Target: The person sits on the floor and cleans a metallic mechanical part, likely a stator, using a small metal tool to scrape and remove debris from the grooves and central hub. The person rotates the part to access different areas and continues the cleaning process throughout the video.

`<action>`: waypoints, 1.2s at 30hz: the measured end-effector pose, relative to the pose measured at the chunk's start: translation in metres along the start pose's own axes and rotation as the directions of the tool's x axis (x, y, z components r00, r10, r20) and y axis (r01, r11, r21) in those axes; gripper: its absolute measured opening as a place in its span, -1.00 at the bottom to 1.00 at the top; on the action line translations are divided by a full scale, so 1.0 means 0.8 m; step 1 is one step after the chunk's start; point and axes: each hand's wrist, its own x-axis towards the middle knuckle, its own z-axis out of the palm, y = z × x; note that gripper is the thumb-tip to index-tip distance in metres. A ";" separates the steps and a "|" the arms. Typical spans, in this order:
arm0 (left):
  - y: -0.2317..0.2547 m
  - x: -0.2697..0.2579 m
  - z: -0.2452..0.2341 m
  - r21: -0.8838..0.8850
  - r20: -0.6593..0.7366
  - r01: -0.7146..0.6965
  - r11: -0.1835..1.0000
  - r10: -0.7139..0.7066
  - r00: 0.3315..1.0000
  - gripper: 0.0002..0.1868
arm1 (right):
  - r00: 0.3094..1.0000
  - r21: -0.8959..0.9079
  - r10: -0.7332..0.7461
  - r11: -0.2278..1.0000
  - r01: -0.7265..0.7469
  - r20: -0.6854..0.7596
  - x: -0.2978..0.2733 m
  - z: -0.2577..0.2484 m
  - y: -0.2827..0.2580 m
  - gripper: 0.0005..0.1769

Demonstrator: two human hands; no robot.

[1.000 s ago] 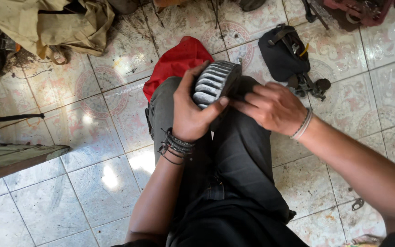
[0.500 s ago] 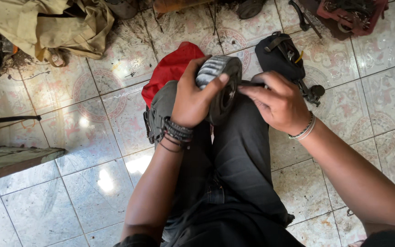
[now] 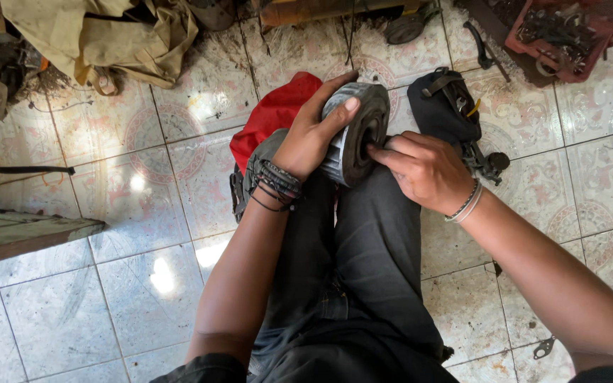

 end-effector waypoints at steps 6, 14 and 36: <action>-0.007 -0.006 0.004 -0.038 -0.076 0.041 0.998 -0.043 0.996 -0.34 | 0.984 0.059 0.108 0.993 -0.100 -0.144 -0.004 0.024 -0.003 -0.77; 0.009 -0.012 0.006 0.011 -0.079 0.067 0.998 -0.066 0.995 -0.32 | 0.992 -0.001 0.006 1.000 -0.006 -0.126 -0.007 0.012 0.010 -0.71; 0.030 -0.024 0.016 0.109 -0.154 0.099 0.989 -0.081 0.985 -0.32 | 0.809 -0.137 0.582 0.811 -0.569 0.083 0.007 0.009 -0.081 -0.44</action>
